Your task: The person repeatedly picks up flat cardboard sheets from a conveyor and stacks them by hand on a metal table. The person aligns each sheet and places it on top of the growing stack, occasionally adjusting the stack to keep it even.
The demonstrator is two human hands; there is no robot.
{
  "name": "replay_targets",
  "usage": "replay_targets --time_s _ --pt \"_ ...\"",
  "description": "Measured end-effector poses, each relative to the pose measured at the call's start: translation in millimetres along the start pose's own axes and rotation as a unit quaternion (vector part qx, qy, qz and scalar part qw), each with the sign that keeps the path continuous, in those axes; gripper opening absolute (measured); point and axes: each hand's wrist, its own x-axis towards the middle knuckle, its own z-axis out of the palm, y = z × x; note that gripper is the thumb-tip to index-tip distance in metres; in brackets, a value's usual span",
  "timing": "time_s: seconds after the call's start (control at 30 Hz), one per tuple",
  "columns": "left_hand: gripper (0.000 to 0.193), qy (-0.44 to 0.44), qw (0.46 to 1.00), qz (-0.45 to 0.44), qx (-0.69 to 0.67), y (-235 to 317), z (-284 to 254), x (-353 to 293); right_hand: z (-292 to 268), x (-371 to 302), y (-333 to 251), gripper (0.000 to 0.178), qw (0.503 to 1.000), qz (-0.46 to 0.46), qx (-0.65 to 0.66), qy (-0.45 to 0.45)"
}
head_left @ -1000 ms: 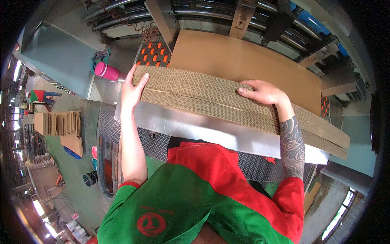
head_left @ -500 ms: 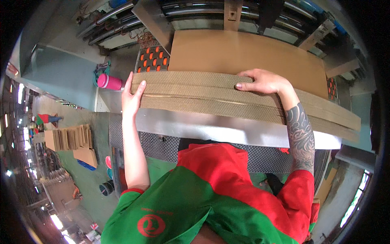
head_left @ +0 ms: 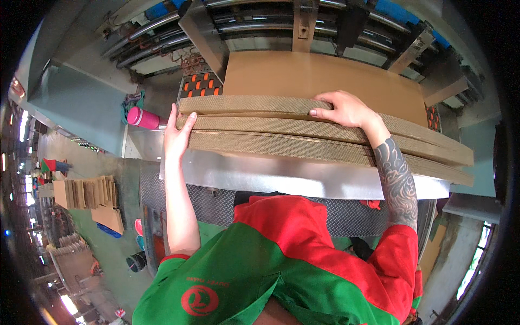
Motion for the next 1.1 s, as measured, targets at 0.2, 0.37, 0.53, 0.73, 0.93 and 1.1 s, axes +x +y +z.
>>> replay_targets --time_s 0.2,0.37,0.53,0.73,0.93,1.1 --pt "0.106 0.019 0.999 0.011 0.041 -4 -1 -2 2 -4 -11 0.062 0.991 -0.027 -0.104 0.082" --pt "0.100 0.031 0.997 -0.046 -0.056 -14 6 0 -2 -9 -17 0.070 0.991 0.005 -0.123 0.055" --pt "0.092 0.093 0.995 -0.023 -0.033 -20 11 -8 5 -12 -30 0.075 0.982 0.063 -0.150 0.093" --pt "0.069 0.121 0.992 -0.018 -0.013 -28 9 -13 7 -17 -35 0.055 0.983 0.013 -0.125 0.136" --pt "0.041 0.075 0.992 -0.001 -0.104 -34 10 -11 12 -19 -38 0.056 0.971 -0.020 -0.167 0.167" --pt "0.026 -0.015 0.964 -0.039 -0.261 -28 -8 -19 10 -21 -38 0.058 0.976 -0.002 -0.158 0.148"
